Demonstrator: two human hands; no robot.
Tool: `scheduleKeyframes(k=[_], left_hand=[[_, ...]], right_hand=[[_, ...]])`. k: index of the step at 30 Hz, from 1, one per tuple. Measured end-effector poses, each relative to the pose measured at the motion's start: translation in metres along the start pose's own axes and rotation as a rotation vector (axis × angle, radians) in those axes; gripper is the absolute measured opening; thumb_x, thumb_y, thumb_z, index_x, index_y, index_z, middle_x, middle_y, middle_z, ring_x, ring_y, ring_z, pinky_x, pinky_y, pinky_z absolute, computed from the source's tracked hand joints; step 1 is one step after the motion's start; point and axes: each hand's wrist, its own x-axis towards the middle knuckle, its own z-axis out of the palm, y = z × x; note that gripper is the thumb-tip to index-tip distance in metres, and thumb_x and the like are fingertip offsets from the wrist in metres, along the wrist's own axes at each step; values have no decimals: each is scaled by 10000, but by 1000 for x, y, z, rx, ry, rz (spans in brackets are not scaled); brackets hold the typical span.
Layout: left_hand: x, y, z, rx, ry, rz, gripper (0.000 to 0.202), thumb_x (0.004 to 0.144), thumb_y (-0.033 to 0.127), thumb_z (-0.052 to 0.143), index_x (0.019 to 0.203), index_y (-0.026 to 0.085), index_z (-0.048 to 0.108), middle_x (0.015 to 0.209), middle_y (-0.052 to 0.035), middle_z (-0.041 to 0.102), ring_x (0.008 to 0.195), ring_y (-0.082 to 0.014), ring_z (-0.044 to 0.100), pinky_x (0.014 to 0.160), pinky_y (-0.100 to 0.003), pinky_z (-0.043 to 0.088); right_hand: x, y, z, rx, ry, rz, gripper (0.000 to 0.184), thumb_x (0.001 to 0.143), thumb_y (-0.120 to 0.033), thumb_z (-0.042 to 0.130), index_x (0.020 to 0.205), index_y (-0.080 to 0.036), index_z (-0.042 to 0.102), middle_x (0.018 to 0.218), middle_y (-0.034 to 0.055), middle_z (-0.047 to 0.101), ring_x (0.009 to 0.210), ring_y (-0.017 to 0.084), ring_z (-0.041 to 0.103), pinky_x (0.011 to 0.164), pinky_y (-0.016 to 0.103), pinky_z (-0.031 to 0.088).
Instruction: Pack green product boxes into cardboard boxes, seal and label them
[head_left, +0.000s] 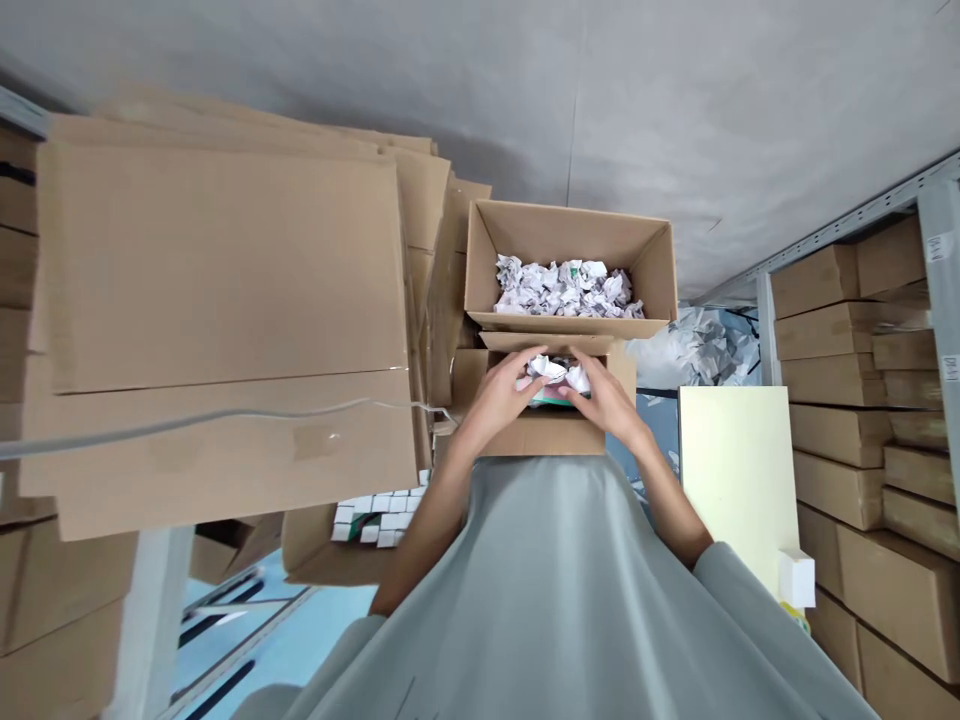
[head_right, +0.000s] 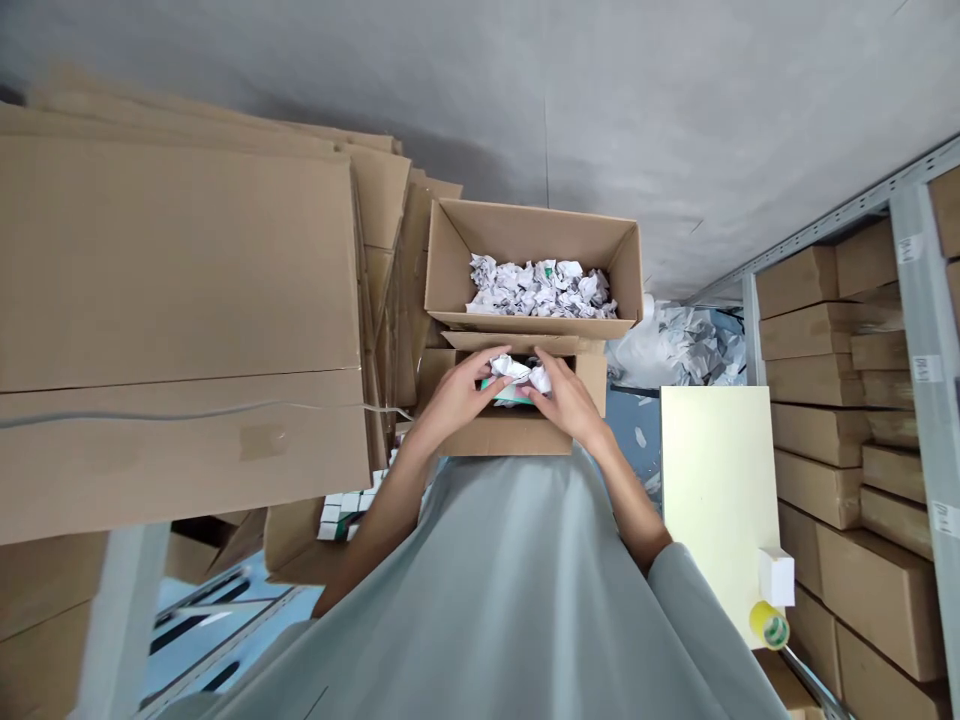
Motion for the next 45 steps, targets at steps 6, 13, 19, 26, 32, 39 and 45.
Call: scheduleKeyframes(k=[6,13,19,26,32,39,45], left_hand=[[-5,-36,12,73,6,9,604,994,330,700,1594,281,653,1547,-79,728,1333,-287,752,1207,-437,592],[0,-1,-10,6,152,96,430,1071,407,638,1467,256,710,1456,-83,780,1267,-262,787,1144,-423,635],[85,37,-29,126,278,205,372,1081,328,605,1421,234,721,1423,-95,778,1248,-249,775,1130,-380,608],[224,28,9,482,28,-18,497,977,123,646,1470,160,692,1494,-188,730,1452,-322,666,1258,-422,478],[238,8,34,558,-212,-56,769,864,55,713,1613,134,560,1678,-226,582,1528,-322,619,1267,-374,481],[243,8,32,540,-168,-10,648,893,26,654,1536,105,624,1605,-228,647,1523,-322,622,1271,-375,481],[235,10,35,558,-183,-29,513,861,17,680,1364,96,742,1466,-243,728,1440,-348,680,1218,-371,509]], right_hand=[[9,34,19,29,-21,45,733,1027,-346,726,1723,-249,517,1689,164,585,1569,335,582,1334,503,459],[18,16,-18,32,132,-77,432,1106,-400,653,1511,-264,719,1472,128,760,1355,319,744,1184,482,603],[103,6,-71,-154,254,-166,386,1118,-347,619,1471,-236,730,1440,130,785,1336,324,745,1208,503,577],[230,20,-70,-578,-54,130,524,1018,-103,684,1540,-136,663,1536,202,725,1453,349,693,1236,484,547],[237,39,-49,-607,-226,209,566,1016,-67,676,1574,-154,646,1571,217,702,1458,320,703,1235,419,543],[240,42,-48,-597,-218,165,546,1023,-104,692,1563,-166,641,1580,194,712,1464,326,702,1214,413,552],[234,45,-45,-596,-227,150,540,1018,-110,678,1552,-189,653,1560,162,735,1466,310,699,1217,401,548]])
